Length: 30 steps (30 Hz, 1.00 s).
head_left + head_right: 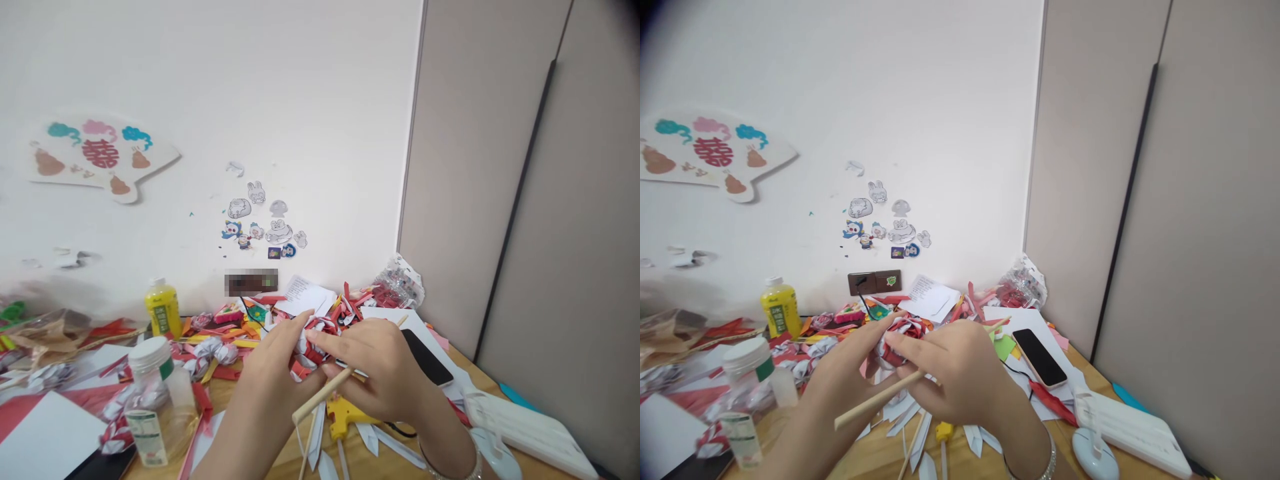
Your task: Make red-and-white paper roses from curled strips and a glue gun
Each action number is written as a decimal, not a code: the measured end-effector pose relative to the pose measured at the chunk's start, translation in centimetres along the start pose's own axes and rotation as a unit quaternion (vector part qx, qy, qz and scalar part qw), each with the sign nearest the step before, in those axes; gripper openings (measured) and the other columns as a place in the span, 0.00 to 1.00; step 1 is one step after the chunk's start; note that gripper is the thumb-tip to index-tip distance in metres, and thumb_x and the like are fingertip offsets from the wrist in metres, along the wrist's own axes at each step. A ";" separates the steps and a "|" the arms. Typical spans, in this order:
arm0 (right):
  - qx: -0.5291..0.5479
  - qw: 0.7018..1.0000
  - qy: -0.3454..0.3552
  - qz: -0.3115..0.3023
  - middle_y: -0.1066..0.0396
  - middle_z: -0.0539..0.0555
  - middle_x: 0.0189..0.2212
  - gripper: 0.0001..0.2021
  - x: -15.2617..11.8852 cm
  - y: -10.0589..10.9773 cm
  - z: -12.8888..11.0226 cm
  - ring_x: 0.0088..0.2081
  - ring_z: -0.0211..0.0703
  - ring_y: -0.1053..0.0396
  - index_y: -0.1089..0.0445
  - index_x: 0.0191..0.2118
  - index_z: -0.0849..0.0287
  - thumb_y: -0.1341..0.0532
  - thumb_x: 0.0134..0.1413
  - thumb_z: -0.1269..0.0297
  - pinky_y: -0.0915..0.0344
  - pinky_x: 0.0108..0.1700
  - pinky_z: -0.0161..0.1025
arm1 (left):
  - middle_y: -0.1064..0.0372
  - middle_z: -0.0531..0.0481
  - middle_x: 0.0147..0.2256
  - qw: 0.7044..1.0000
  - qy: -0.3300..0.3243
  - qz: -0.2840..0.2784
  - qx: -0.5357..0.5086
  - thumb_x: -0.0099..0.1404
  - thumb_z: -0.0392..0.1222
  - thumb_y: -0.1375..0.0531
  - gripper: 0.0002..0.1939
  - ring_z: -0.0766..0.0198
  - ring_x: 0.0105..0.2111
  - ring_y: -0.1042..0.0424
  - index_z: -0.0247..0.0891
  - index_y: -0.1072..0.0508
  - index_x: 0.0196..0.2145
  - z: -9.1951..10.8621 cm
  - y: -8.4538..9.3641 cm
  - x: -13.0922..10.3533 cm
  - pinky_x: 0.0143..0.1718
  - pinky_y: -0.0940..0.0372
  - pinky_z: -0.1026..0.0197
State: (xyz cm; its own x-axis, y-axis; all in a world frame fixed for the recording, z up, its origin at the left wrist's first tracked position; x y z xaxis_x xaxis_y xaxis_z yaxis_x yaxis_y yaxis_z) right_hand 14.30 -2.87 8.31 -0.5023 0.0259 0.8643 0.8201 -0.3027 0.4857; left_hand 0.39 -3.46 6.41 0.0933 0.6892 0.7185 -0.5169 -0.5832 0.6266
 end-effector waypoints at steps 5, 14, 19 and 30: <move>0.008 0.999 -0.009 0.050 0.28 0.49 0.21 0.12 -0.2 1.2 0.2 0.21 0.37 0.35 0.30 0.43 0.60 0.49 0.60 0.66 0.44 0.25 0.35 | 0.24 0.45 0.42 1.000 -0.005 0.016 -0.006 0.57 0.42 0.39 0.22 0.56 0.39 0.25 0.37 0.31 0.50 0.2 0.1 0.0 0.37 0.30 0.57; 0.001 0.999 -0.024 0.021 0.28 0.48 0.21 0.10 0.0 0.5 0.3 0.20 0.37 0.36 0.30 0.43 0.61 0.46 0.59 0.68 0.43 0.24 0.35 | 0.26 0.39 0.44 0.999 -0.017 -0.018 -0.033 0.62 0.41 0.44 0.23 0.55 0.41 0.27 0.31 0.34 0.54 0.9 0.7 -0.2 0.38 0.31 0.56; -0.004 0.998 0.010 0.058 0.31 0.48 0.19 0.12 -0.2 1.4 0.2 0.20 0.37 0.38 0.31 0.44 0.62 0.48 0.58 0.71 0.46 0.23 0.36 | 0.25 0.43 0.41 0.997 0.045 -0.014 -0.062 0.58 0.44 0.41 0.23 0.58 0.36 0.26 0.33 0.31 0.51 0.6 0.3 0.2 0.34 0.32 0.59; -0.052 0.997 0.055 -0.001 0.35 0.47 0.17 0.15 -0.3 -0.1 -0.7 0.18 0.37 0.42 0.34 0.50 0.64 0.51 0.60 0.70 0.51 0.21 0.36 | 0.25 0.49 0.33 0.990 0.112 0.037 -0.075 0.54 0.43 0.42 0.25 0.65 0.23 0.32 0.33 0.30 0.50 -0.4 1.2 0.3 0.25 0.34 0.62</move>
Point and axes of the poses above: each hand's wrist, its own x-axis towards the middle knuckle, its own y-axis out of the back of the hand, z = x × y, the point moved 5 cm from there along x, towards the middle knuckle
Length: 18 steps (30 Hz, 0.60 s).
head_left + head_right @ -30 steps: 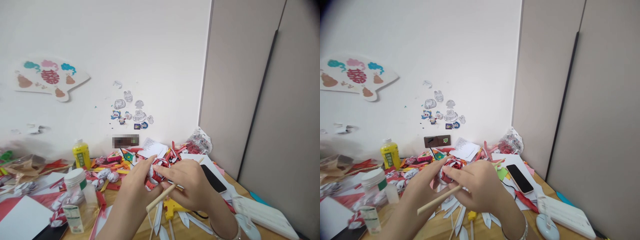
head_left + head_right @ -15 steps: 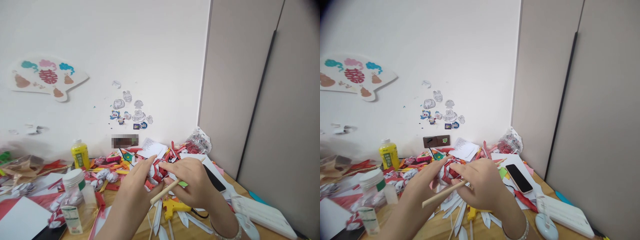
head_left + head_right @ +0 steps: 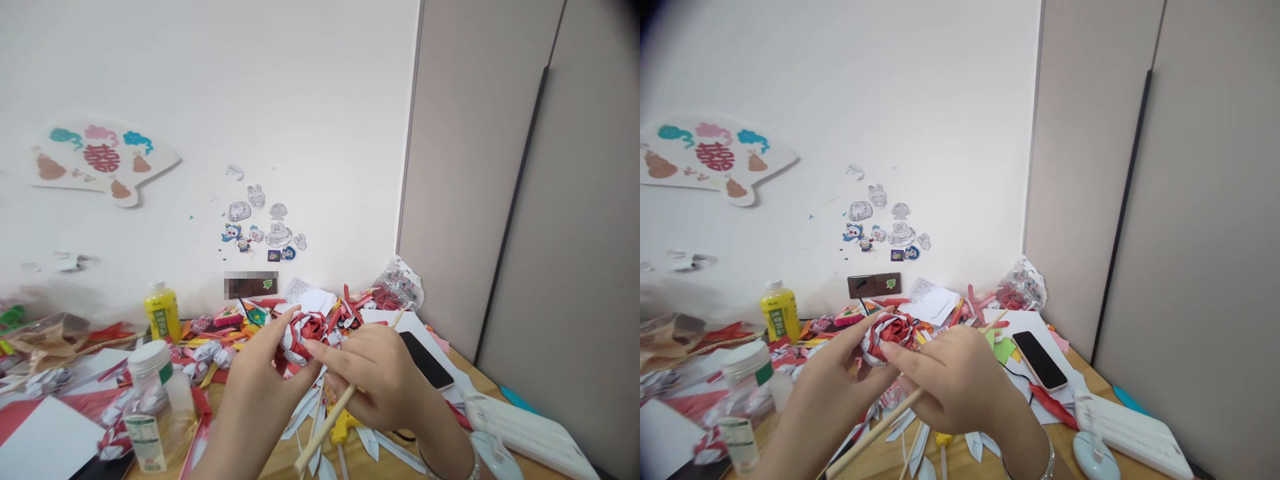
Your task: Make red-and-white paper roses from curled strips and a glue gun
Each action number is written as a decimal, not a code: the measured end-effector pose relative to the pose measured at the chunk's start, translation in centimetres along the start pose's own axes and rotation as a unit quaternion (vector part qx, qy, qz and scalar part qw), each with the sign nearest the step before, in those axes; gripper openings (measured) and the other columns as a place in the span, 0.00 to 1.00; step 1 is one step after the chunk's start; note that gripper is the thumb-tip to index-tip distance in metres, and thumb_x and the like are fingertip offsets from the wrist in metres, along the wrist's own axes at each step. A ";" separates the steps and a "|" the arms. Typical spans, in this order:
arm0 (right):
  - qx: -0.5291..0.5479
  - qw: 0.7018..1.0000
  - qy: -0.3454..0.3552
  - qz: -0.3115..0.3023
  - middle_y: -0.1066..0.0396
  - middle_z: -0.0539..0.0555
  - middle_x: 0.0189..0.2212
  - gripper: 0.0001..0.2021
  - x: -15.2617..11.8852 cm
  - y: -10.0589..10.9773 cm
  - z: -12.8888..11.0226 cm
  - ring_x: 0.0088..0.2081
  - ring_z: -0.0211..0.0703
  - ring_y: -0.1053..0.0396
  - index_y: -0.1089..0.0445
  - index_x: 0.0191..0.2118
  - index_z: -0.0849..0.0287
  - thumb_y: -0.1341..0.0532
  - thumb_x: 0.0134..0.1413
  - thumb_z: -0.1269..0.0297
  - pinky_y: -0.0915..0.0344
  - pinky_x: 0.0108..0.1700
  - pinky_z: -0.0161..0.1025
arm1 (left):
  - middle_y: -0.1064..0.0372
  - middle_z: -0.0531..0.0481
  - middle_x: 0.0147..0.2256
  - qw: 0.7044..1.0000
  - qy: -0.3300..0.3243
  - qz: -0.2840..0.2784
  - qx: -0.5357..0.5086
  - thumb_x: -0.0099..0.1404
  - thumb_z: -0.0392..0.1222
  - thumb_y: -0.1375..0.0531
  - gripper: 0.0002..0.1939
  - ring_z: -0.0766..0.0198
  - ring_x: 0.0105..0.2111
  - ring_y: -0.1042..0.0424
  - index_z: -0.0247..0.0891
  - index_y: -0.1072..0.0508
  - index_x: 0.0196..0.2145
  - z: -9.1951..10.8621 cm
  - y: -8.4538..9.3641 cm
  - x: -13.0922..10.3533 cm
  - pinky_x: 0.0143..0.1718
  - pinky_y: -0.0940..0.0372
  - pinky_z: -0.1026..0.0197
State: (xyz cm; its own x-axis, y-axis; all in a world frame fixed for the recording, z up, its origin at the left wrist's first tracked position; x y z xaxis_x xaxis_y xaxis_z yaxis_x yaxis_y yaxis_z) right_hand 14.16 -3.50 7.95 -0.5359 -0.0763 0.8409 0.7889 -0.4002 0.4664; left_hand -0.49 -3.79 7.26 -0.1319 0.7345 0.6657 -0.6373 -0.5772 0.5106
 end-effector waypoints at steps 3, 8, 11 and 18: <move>0.008 1.000 -0.008 0.013 0.36 0.46 0.17 0.15 0.0 0.2 0.1 0.18 0.37 0.43 0.34 0.50 0.63 0.51 0.60 0.70 0.51 0.22 0.36 | 0.24 0.49 0.34 1.000 0.007 -0.013 -0.014 0.55 0.44 0.41 0.25 0.64 0.25 0.31 0.35 0.30 0.50 -0.2 -0.2 0.0 0.26 0.33 0.62; 0.011 0.999 -0.023 0.038 0.34 0.47 0.18 0.18 0.0 0.7 0.4 0.19 0.38 0.41 0.38 0.55 0.62 0.50 0.60 0.70 0.49 0.22 0.36 | 0.24 0.48 0.36 0.999 0.033 -0.013 -0.041 0.55 0.50 0.40 0.24 0.62 0.27 0.29 0.36 0.29 0.48 -0.2 0.2 0.0 0.28 0.32 0.60; -0.006 0.999 -0.004 0.041 0.36 0.47 0.18 0.17 0.0 0.6 0.3 0.18 0.38 0.42 0.36 0.54 0.62 0.50 0.60 0.70 0.51 0.22 0.36 | 0.25 0.51 0.28 0.998 0.040 0.003 -0.044 0.54 0.51 0.40 0.24 0.63 0.23 0.32 0.36 0.28 0.47 0.1 0.6 0.1 0.25 0.33 0.61; 0.019 0.999 -0.012 0.046 0.37 0.46 0.17 0.17 -0.2 0.4 0.5 0.18 0.38 0.43 0.36 0.53 0.62 0.50 0.59 0.71 0.51 0.22 0.36 | 0.25 0.53 0.27 0.997 0.035 0.005 -0.071 0.53 0.49 0.39 0.21 0.64 0.22 0.31 0.36 0.27 0.44 0.8 0.7 0.0 0.24 0.33 0.62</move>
Point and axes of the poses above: each hand's wrist, its own x-axis towards the middle knuckle, its own y-axis out of the back of the hand, z = x × y, the point moved 5 cm from there along x, towards the middle knuckle
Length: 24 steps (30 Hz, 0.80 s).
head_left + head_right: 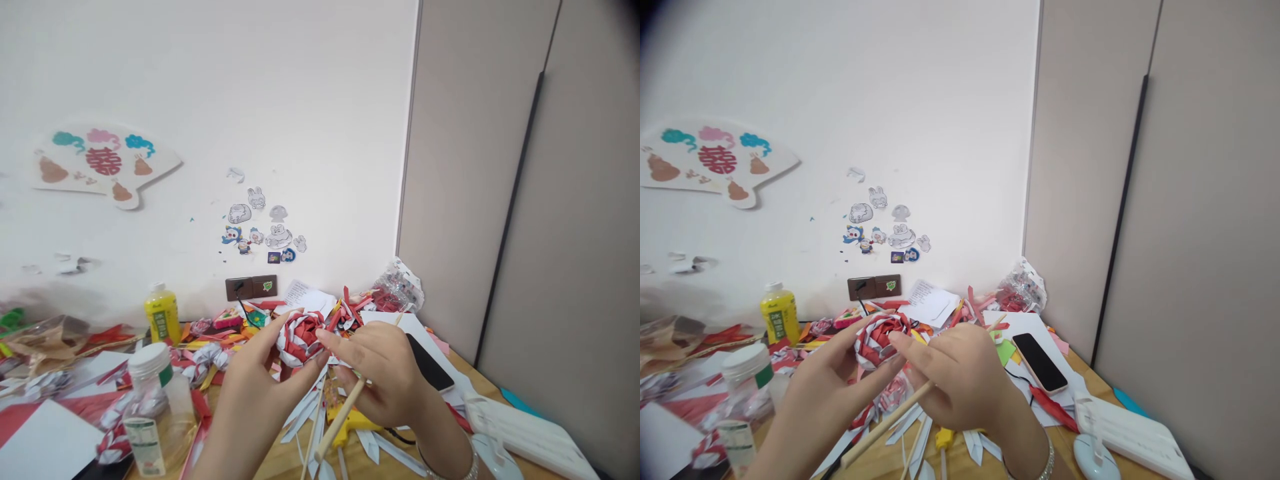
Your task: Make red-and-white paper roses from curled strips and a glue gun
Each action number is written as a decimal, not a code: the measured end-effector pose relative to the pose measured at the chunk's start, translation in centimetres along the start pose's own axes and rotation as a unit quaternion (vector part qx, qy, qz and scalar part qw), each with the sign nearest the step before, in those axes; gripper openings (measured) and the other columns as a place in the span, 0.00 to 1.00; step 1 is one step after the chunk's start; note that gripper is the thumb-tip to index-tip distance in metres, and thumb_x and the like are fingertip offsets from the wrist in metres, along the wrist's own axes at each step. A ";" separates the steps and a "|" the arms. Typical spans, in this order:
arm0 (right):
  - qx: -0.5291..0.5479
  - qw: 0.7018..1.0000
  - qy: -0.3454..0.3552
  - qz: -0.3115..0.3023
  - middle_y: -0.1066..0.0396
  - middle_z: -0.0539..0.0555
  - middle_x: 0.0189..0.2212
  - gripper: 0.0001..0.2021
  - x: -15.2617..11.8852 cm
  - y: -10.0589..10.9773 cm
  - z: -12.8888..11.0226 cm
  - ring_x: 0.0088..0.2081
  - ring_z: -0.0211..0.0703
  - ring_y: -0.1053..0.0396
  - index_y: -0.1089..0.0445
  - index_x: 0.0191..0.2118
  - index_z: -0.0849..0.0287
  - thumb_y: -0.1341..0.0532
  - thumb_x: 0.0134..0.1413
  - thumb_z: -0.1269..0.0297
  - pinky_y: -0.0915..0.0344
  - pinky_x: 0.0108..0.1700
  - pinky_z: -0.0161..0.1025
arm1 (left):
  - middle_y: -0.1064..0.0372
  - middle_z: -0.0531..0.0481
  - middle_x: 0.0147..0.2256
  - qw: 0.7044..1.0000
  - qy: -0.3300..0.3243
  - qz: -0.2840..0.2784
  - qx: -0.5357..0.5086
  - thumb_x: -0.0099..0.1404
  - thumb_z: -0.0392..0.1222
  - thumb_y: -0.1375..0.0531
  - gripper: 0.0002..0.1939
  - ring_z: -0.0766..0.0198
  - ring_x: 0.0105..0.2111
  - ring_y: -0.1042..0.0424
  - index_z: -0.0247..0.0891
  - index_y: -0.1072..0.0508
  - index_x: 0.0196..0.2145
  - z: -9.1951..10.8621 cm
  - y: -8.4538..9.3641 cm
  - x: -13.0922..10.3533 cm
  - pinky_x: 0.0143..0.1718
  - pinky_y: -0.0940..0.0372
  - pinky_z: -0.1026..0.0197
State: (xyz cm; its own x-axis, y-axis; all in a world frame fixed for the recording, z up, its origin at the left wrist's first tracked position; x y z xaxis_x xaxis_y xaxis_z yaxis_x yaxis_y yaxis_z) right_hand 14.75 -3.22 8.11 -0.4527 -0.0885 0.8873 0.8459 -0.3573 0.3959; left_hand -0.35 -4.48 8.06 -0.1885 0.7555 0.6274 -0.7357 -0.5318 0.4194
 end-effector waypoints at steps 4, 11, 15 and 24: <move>-0.006 1.000 -0.006 0.025 0.38 0.44 0.16 0.12 0.2 0.3 -0.1 0.17 0.36 0.43 0.31 0.46 0.59 0.50 0.61 0.70 0.50 0.21 0.35 | 0.25 0.56 0.26 1.000 -0.026 0.003 0.007 0.53 0.46 0.38 0.18 0.65 0.20 0.30 0.39 0.26 0.42 0.2 0.1 0.0 0.21 0.33 0.64; 0.064 0.994 -0.083 0.026 0.27 0.46 0.20 0.14 0.8 0.6 0.8 0.21 0.32 0.33 0.30 0.31 0.58 0.47 0.65 0.60 0.39 0.26 0.30 | 0.22 0.49 0.37 0.996 -0.067 -0.046 0.045 0.53 0.46 0.37 0.20 0.58 0.34 0.25 0.38 0.26 0.43 0.2 -0.6 0.0 0.32 0.30 0.60; 0.053 0.993 -0.104 -0.027 0.28 0.47 0.20 0.18 0.5 0.3 1.2 0.21 0.33 0.33 0.30 0.30 0.58 0.50 0.66 0.57 0.41 0.26 0.31 | 0.23 0.49 0.32 0.994 -0.048 -0.086 0.049 0.56 0.48 0.39 0.21 0.60 0.27 0.28 0.36 0.27 0.45 0.1 -0.9 -0.1 0.27 0.32 0.60; 0.020 0.994 -0.097 -0.035 0.30 0.48 0.19 0.20 0.4 -0.1 1.2 0.19 0.33 0.37 0.32 0.28 0.59 0.52 0.68 0.58 0.45 0.25 0.32 | 0.23 0.46 0.37 0.993 -0.026 -0.105 0.043 0.55 0.45 0.39 0.23 0.61 0.29 0.29 0.35 0.29 0.49 -0.3 -1.1 0.0 0.33 0.31 0.58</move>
Point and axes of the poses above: each hand's wrist, its own x-axis towards the middle knuckle, its own y-axis out of the back of the hand, z = x × y, the point moved 5 cm from there along x, towards the middle knuckle
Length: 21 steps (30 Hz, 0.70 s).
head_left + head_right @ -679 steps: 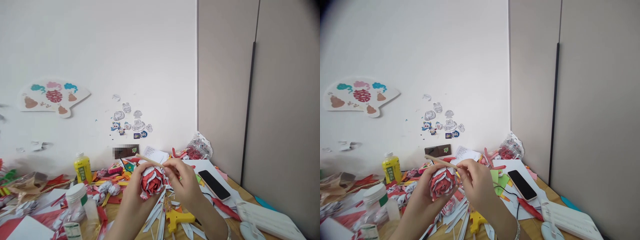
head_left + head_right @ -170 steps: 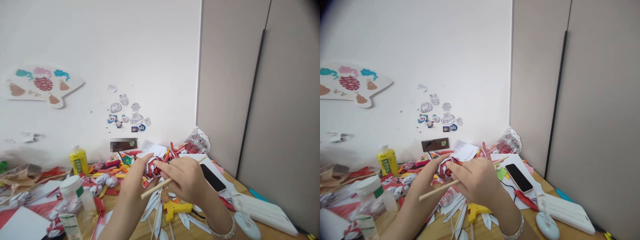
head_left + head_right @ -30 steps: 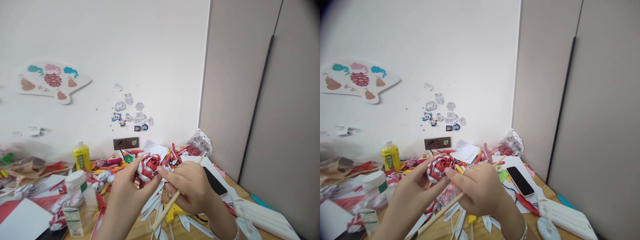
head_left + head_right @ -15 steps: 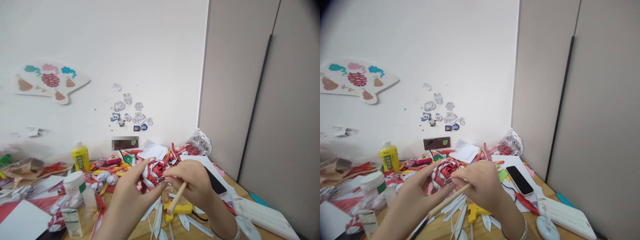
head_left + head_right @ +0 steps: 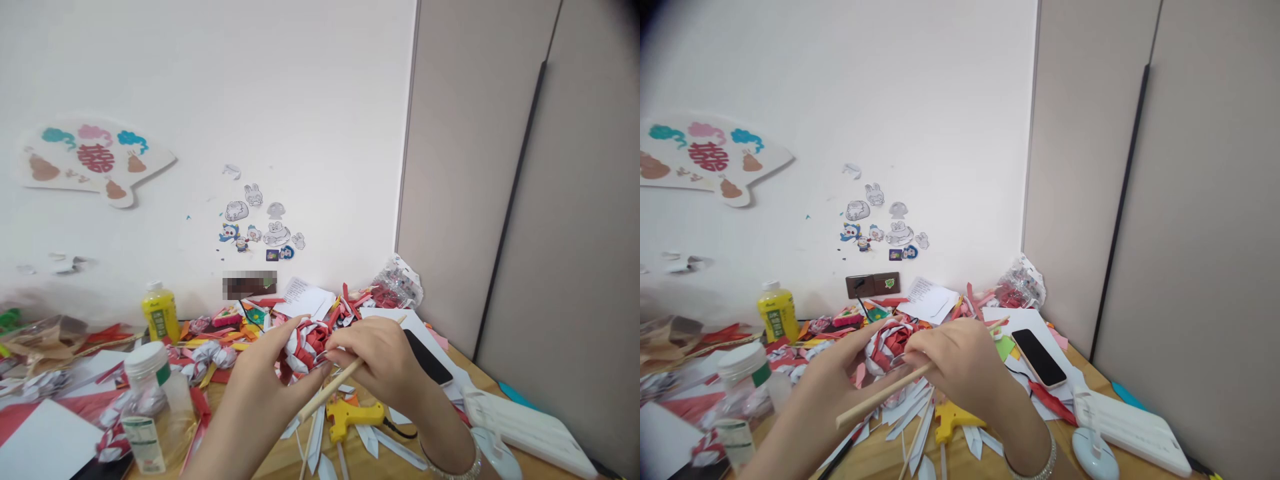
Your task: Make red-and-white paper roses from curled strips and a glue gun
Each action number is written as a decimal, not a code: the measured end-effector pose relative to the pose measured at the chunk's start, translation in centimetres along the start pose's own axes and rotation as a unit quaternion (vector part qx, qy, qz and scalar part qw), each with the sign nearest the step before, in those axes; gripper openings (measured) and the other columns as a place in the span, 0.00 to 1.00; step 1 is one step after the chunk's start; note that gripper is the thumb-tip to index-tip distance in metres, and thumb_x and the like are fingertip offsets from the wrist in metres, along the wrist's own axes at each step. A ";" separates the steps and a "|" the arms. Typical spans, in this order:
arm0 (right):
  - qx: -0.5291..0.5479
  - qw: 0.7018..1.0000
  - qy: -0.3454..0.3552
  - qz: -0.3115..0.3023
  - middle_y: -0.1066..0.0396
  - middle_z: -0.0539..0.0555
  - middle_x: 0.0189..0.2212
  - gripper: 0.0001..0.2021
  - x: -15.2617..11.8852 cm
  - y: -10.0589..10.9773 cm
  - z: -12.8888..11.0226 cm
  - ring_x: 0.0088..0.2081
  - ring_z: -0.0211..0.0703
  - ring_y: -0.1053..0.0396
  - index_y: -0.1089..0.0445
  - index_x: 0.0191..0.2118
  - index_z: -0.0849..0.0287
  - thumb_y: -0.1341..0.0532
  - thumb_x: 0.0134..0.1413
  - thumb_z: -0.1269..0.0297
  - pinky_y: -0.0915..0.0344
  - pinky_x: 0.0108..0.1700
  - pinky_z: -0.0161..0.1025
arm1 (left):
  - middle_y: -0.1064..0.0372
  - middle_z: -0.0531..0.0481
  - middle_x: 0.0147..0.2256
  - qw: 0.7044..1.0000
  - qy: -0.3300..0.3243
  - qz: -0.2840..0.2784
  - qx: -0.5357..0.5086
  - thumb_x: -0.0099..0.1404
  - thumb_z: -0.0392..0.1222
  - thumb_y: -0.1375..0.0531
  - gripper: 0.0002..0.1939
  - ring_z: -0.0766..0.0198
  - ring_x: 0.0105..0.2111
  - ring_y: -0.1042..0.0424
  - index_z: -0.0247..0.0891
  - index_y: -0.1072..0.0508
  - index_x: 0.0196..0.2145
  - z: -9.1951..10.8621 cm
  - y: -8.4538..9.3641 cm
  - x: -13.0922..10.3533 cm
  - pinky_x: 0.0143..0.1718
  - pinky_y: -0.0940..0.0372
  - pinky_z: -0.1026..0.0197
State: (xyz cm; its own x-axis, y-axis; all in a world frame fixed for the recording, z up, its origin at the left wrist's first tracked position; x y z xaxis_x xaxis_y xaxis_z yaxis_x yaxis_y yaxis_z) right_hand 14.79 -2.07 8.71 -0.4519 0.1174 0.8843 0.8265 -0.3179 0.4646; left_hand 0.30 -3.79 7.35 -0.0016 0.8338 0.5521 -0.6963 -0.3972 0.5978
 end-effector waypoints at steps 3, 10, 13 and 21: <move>0.060 0.998 -0.022 -0.010 0.31 0.47 0.17 0.19 0.0 0.0 0.3 0.19 0.32 0.37 0.31 0.27 0.59 0.49 0.66 0.55 0.44 0.24 0.30 | 0.23 0.47 0.33 1.000 -0.019 0.014 0.015 0.53 0.47 0.39 0.20 0.59 0.28 0.28 0.36 0.26 0.43 0.5 0.3 0.1 0.28 0.32 0.60; 0.122 0.989 -0.069 -0.036 0.32 0.47 0.17 0.19 0.1 -0.1 0.6 0.19 0.32 0.38 0.31 0.26 0.59 0.48 0.64 0.55 0.44 0.24 0.29 | 0.21 0.45 0.34 0.996 -0.047 0.064 0.036 0.51 0.49 0.37 0.21 0.55 0.30 0.24 0.35 0.24 0.40 0.4 0.4 0.3 0.26 0.30 0.59; 0.118 0.990 -0.066 -0.031 0.33 0.45 0.16 0.17 0.2 -0.1 0.6 0.17 0.31 0.39 0.31 0.27 0.58 0.45 0.63 0.56 0.45 0.22 0.29 | 0.21 0.45 0.34 0.996 -0.049 0.065 0.026 0.51 0.50 0.36 0.24 0.56 0.29 0.24 0.34 0.25 0.43 0.2 0.4 0.1 0.25 0.30 0.61; 0.005 0.993 0.095 0.069 0.33 0.46 0.16 0.10 -0.5 0.5 -1.0 0.18 0.34 0.41 0.31 0.40 0.60 0.49 0.65 0.66 0.47 0.23 0.33 | 0.23 0.54 0.28 0.992 -0.037 0.122 0.010 0.52 0.47 0.37 0.21 0.64 0.21 0.30 0.39 0.25 0.44 0.1 1.6 -0.4 0.23 0.31 0.62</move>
State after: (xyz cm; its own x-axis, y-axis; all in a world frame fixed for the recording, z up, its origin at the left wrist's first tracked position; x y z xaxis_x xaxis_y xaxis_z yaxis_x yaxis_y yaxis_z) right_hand 15.06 -3.21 8.45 -0.3882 -0.1064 0.9154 0.8877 -0.3099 0.3404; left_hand -0.71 -4.82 8.12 -0.1151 0.6817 0.7225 -0.6667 -0.5922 0.4525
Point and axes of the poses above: each hand's wrist, its own x-axis towards the middle knuckle, its own y-axis out of the back of the hand, z = x × y, the point moved 5 cm from there along x, towards the middle knuckle
